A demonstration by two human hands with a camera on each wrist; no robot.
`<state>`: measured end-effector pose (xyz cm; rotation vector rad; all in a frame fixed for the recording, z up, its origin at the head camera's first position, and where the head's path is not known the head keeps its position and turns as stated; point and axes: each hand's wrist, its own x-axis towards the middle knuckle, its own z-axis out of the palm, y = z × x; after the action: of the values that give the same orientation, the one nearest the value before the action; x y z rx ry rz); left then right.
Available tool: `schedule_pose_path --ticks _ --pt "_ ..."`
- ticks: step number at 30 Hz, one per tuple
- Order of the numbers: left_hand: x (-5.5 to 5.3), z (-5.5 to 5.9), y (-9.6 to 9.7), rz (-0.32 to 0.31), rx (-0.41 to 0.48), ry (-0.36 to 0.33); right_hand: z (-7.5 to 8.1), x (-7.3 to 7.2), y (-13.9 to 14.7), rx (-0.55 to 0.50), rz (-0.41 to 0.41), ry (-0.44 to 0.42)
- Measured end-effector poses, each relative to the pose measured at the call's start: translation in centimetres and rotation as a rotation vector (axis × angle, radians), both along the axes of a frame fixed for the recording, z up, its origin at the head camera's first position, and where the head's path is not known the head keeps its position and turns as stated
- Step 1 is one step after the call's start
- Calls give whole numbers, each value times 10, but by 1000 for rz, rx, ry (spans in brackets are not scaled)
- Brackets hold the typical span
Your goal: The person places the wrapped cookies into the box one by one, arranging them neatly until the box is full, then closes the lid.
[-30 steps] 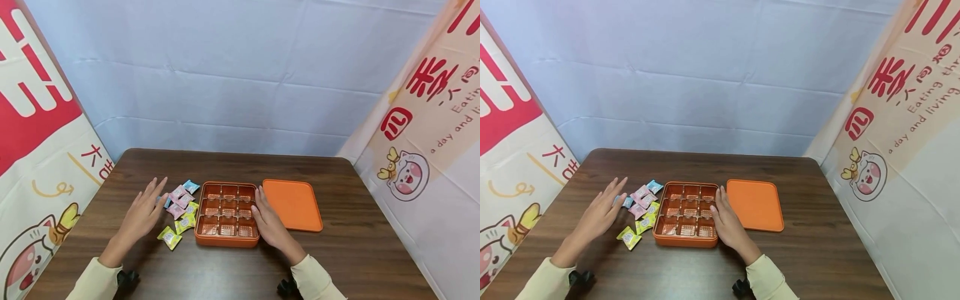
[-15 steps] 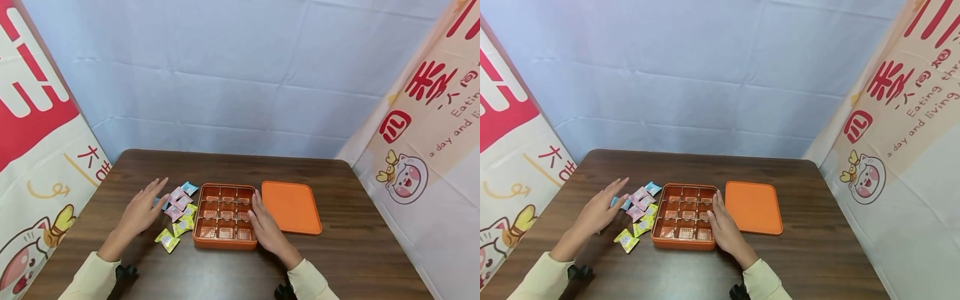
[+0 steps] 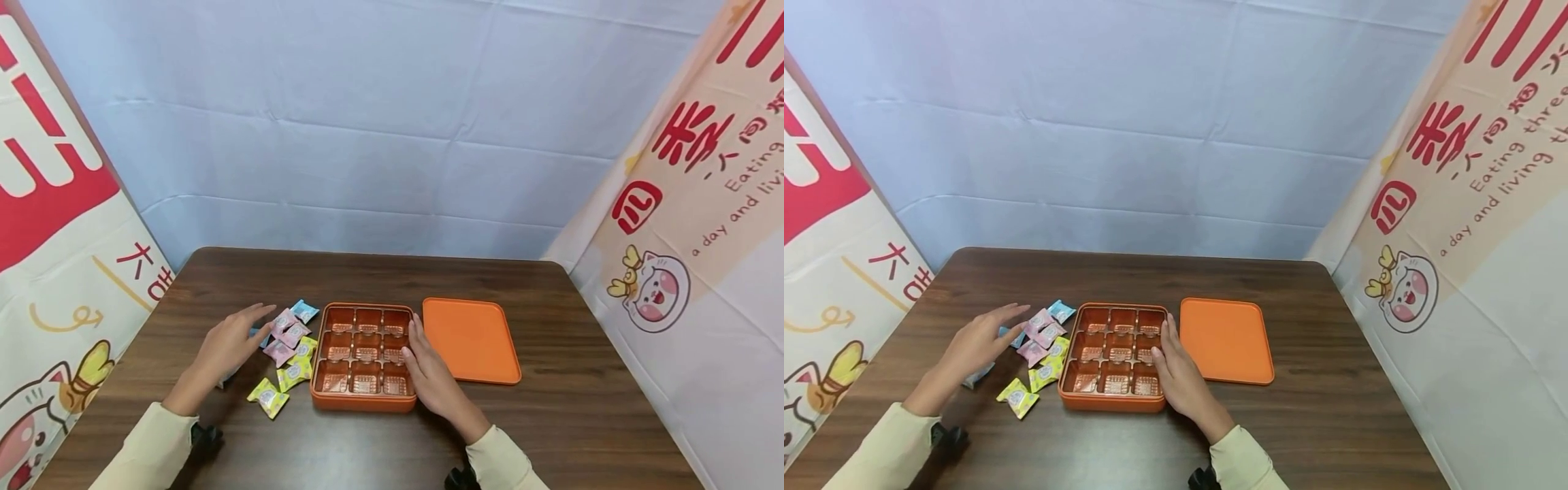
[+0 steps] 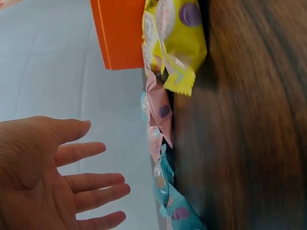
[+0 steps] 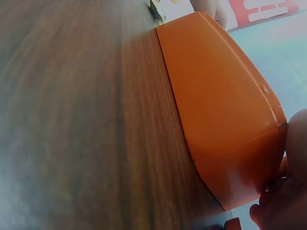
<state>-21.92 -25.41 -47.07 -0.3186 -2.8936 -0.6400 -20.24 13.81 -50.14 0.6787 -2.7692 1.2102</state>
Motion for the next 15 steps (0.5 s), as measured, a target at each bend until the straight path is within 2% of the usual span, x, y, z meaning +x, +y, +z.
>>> schedule_pose_path --ticks 10,15 --pt "-16 -10 3 35 -47 -16 -1 1 2 0 -14 -8" --pt "-22 -14 4 83 -91 -24 0 1 0 0 2 -2"
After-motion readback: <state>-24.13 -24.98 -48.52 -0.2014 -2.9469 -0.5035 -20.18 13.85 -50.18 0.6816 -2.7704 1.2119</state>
